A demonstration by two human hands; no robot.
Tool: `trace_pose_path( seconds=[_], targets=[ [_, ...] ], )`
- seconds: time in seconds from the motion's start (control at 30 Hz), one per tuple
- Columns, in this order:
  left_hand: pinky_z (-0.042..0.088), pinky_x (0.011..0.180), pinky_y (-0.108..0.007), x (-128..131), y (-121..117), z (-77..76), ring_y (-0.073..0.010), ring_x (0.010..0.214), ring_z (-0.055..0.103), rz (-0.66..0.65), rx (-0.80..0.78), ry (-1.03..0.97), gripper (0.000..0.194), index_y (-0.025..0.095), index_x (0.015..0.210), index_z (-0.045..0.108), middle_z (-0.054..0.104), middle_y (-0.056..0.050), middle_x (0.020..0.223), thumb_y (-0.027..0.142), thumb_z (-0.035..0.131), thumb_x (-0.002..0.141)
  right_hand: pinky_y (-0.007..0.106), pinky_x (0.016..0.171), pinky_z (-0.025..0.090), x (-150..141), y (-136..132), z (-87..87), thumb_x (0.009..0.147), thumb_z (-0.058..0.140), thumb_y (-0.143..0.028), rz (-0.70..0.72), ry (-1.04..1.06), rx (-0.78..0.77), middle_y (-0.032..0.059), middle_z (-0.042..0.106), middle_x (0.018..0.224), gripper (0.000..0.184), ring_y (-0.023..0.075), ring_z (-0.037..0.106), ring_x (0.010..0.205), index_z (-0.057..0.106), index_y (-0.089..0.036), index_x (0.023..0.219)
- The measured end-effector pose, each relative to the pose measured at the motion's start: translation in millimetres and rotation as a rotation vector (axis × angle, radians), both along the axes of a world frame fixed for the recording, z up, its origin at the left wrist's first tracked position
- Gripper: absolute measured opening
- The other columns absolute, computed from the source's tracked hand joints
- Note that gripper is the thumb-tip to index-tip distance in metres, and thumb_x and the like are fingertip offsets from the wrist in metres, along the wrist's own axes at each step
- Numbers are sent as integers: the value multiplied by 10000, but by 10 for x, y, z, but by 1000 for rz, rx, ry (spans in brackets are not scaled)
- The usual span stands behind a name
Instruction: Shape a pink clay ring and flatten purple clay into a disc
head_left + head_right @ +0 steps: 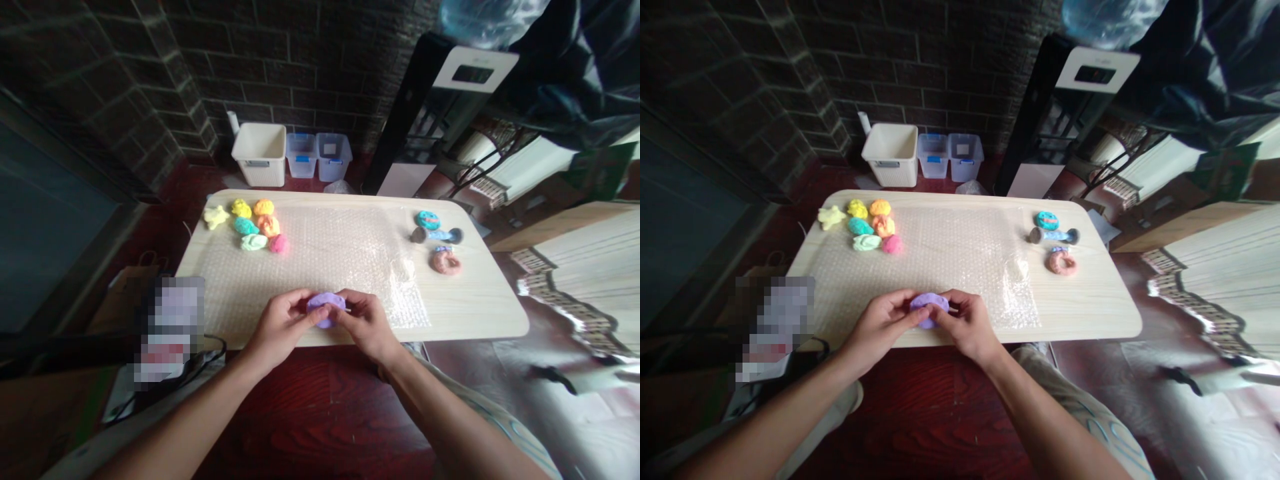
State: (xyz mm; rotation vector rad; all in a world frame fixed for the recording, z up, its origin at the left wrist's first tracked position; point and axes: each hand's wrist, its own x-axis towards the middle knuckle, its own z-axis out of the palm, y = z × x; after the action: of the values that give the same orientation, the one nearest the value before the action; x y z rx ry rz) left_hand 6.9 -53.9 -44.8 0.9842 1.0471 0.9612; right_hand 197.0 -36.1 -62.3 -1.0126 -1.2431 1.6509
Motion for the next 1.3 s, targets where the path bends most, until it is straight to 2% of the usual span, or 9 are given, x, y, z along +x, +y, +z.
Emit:
trace_pose_path(
  seconds=[0.17,0.33,0.43,0.53,0.67,0.77,0.9,1.03,1.3],
  targets=[
    [582,915,-349,-27,6,-22,-254,989,756,58,12,50,304,138,1050,791,821,-105,1056,385,814,873,333,829,581,-12,13,26,836,886,-443,29,56,-33,45,820,870,287,185,744,788,850,-214,1006],
    [592,825,-299,-7,-20,-43,-222,921,755,71,79,90,272,148,1035,753,802,-76,994,378,789,896,313,745,574,-7,10,32,819,902,-418,2,4,5,43,818,822,250,183,731,743,870,-224,973],
    [597,841,-302,-7,-21,-40,-229,952,761,59,102,92,285,152,1074,753,806,-80,1026,381,780,907,316,759,574,-3,11,52,828,894,-424,-12,-8,44,47,822,885,254,190,731,792,873,-244,1005],
    [600,843,-313,-28,-12,-28,-239,933,767,72,86,88,288,144,1051,782,820,-84,1009,390,787,902,321,785,574,-3,17,69,843,879,-435,-21,-14,56,48,821,916,245,194,731,825,879,-259,1014],
    [600,847,-302,-31,-6,-8,-235,918,773,91,28,54,281,138,1020,807,836,-82,1002,381,817,879,300,697,555,0,29,60,823,892,-441,-70,-18,38,36,800,768,203,173,696,711,893,-250,893],
    [608,876,-300,-12,-4,-8,-238,976,780,115,-1,-18,320,144,1077,799,837,-90,1068,389,828,873,293,674,544,13,49,50,818,900,-417,-107,2,16,32,799,753,173,159,682,680,891,-248,853],
    [628,906,-331,-11,8,-40,-247,979,790,135,-45,-65,343,139,1066,803,839,-100,1064,401,852,849,330,796,579,14,72,48,807,909,-428,-107,107,-72,39,836,885,258,174,724,760,882,-260,1001],
    [642,836,-308,-23,2,-40,-223,859,790,142,-4,-7,277,135,944,823,837,-81,922,393,853,847,398,938,581,-21,54,53,778,924,-463,29,138,-92,54,845,992,372,218,759,874,866,-253,1079],
    [645,862,-348,-2,-6,18,-246,907,793,56,-11,-3,282,139,978,816,835,-101,970,393,839,857,374,822,582,-20,35,80,793,902,-506,-9,44,-48,57,828,857,328,201,728,750,878,-215,943]
  ],
)
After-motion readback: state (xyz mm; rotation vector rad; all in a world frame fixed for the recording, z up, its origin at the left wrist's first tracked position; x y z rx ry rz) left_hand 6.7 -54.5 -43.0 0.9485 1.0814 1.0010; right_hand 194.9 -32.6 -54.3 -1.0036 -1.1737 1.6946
